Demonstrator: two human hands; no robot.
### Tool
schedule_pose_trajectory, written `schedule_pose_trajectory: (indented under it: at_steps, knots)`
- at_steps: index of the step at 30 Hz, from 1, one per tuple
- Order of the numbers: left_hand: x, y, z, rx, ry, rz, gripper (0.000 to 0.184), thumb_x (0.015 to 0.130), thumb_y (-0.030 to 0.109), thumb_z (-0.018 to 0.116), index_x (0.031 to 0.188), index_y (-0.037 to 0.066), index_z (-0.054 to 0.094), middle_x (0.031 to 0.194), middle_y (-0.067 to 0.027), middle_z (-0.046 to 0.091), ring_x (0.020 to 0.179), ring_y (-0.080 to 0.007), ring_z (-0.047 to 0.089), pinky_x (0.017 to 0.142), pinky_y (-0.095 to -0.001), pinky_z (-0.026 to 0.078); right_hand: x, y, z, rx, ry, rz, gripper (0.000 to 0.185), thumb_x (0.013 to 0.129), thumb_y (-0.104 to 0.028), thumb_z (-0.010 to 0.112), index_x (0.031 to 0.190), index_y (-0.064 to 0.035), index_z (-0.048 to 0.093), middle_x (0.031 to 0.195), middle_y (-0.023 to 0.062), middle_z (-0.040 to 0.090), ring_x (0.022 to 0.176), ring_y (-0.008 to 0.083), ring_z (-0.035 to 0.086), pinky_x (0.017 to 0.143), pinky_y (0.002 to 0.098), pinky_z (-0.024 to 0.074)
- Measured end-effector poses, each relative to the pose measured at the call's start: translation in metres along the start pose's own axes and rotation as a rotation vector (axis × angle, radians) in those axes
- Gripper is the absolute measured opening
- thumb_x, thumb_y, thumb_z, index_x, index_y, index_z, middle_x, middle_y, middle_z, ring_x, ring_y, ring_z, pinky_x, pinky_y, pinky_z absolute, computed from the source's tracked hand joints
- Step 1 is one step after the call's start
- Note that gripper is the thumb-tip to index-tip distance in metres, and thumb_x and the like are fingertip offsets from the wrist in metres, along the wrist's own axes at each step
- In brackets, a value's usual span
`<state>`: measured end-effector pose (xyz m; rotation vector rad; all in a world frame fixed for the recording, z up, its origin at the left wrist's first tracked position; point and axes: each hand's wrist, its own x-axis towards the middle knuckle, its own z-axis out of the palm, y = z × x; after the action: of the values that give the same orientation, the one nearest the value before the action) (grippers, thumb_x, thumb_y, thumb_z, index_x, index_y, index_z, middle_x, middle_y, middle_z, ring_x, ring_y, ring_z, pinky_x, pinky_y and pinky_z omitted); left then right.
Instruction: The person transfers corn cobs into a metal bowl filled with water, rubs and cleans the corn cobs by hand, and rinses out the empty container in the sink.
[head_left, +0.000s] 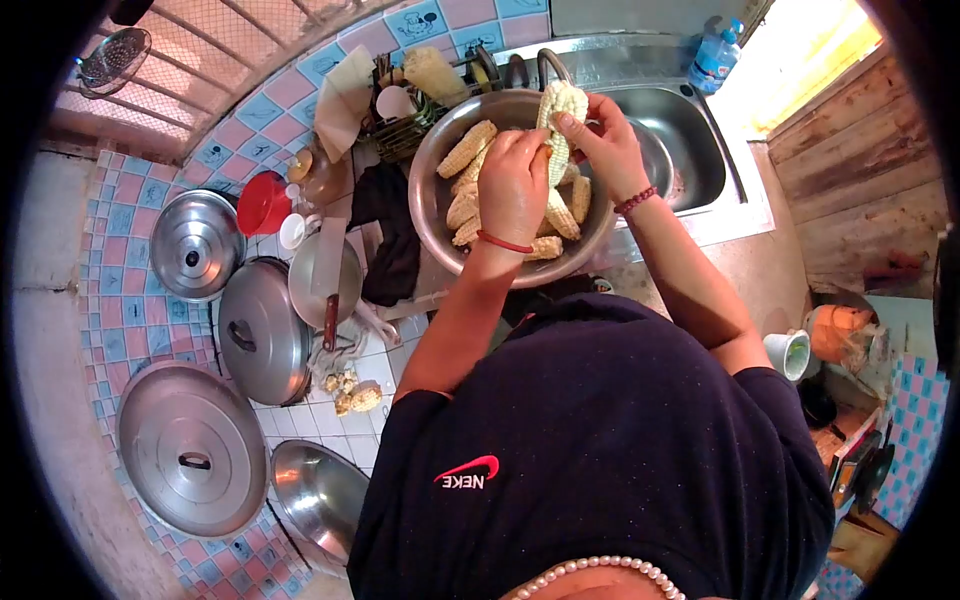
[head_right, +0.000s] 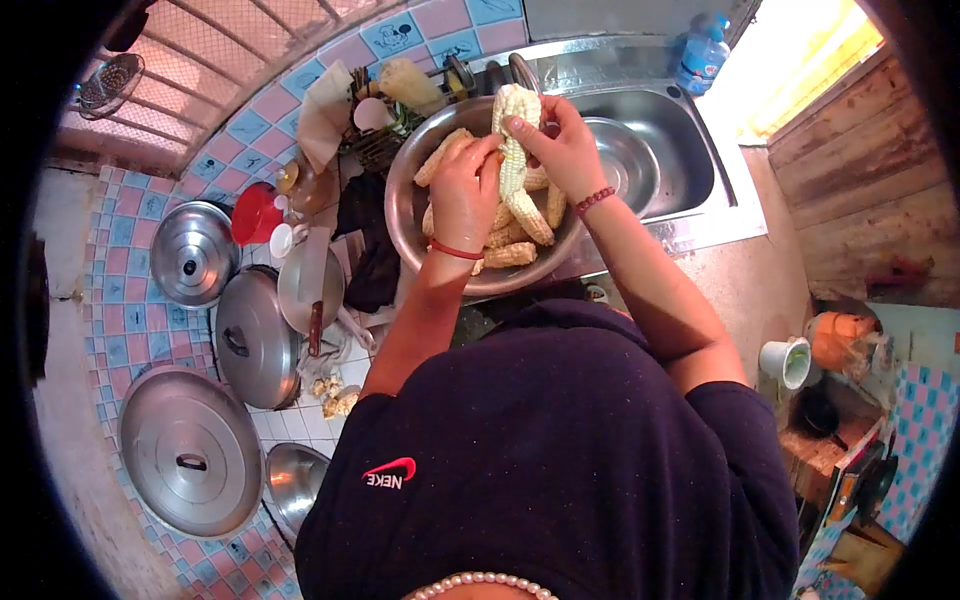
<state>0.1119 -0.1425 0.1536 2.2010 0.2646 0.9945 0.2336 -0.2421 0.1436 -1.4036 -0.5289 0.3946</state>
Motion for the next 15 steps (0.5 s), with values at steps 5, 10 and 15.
schedule_pose_trajectory:
  at_steps: [5,10,15]
  knots:
    - [-0.001,0.007,0.002,0.073,0.006,0.014,0.019,0.082,0.001,0.062,0.101,0.000,0.066,0.093,-0.0152,0.061,0.090,-0.0347,0.059,0.081,-0.0421,0.048,0.002,0.016,-0.001,-0.076,0.042,-0.129,0.058,0.080,-0.032,0.081,0.122,0.0004,0.058,0.085,0.0009,0.064,0.071,0.0059,0.057,0.062,0.0228,0.0498]
    - [0.008,0.008,-0.006,0.039,-0.033,0.048,0.016,0.080,0.003,0.067,0.095,0.001,0.064,0.087,-0.0144,0.059,0.085,-0.0340,0.058,0.077,-0.0421,0.047,0.001,0.013,-0.001,-0.176,0.071,-0.212,0.053,0.080,-0.032,0.080,0.117,0.0013,0.063,0.080,-0.0009,0.064,0.067,0.0057,0.054,0.061,0.0230,0.0473]
    - [0.016,-0.008,-0.008,0.090,-0.093,0.200,0.012,0.079,0.004,0.070,0.088,0.001,0.064,0.079,-0.0127,0.058,0.078,-0.0304,0.059,0.070,-0.0381,0.048,-0.002,0.002,0.000,-0.080,-0.020,-0.043,0.040,0.086,-0.032,0.074,0.112,-0.0012,0.067,0.080,-0.0029,0.064,0.067,0.0040,0.054,0.059,0.0211,0.0453]
